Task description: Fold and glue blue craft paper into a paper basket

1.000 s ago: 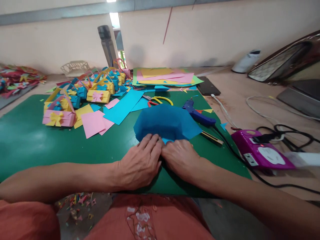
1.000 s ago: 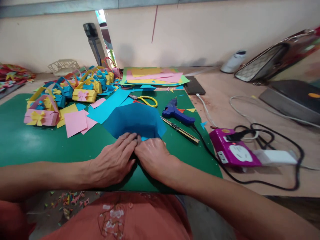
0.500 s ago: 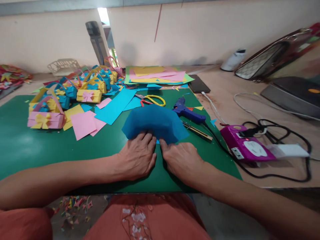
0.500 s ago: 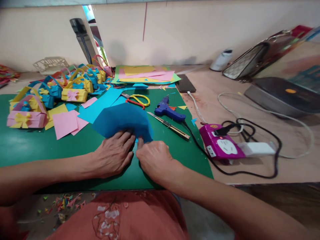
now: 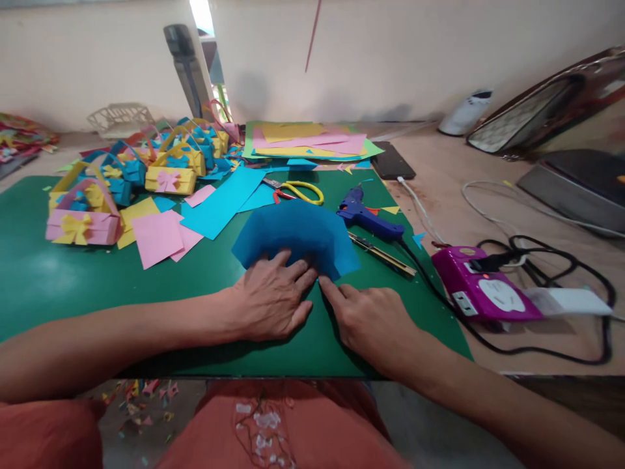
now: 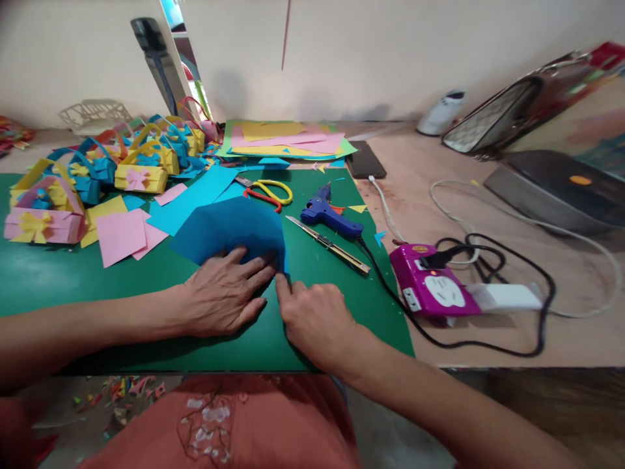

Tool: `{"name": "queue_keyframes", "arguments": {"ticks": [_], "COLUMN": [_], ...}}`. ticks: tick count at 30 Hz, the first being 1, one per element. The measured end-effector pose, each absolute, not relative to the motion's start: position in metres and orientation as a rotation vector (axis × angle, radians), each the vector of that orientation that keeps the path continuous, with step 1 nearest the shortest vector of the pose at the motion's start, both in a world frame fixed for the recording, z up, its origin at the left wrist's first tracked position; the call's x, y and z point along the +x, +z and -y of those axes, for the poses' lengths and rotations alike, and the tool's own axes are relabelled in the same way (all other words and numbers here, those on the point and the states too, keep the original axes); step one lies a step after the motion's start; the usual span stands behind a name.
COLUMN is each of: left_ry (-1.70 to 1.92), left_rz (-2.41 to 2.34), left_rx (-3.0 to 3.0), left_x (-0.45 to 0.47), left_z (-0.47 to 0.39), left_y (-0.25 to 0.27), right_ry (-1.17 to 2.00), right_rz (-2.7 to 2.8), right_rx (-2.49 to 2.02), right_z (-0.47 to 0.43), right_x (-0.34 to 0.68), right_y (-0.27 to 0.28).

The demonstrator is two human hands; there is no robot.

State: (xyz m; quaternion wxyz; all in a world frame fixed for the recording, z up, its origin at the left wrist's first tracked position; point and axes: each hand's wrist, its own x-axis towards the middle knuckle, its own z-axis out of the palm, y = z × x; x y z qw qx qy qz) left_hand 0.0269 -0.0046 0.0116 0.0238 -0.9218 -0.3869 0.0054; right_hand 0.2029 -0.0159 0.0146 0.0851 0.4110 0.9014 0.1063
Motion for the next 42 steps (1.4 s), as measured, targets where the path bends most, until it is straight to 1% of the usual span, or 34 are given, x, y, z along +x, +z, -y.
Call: {"name": "queue_keyframes", "arguments": {"ticks": [8, 21, 31, 42], "left_ry": [-0.063, -0.160, -0.143, -0.049], "left_rz": [1.290, 1.540, 1.473, 1.399], "left_rx": [-2.787, -2.742, -2.764, -2.767], "left_x": [0.038, 0.040, 0.041, 0.038], "left_z": [0.002, 0.009, 0.003, 0.016], "left_y": [0.012, 0.003, 0.007, 0.009], "right_ry": [0.416, 0.380, 0.411, 0.347], "right_rz": [-2.992, -3.031, -3.066, -3.094], "right_rx": [1.154, 1.133, 1.119, 1.104], "right_z": [0.018, 0.018, 0.019, 0.019], "right_x": [0.216, 0.218, 0.219, 0.221], "right_y": [0.004, 0.006, 0.002, 0.003]}}
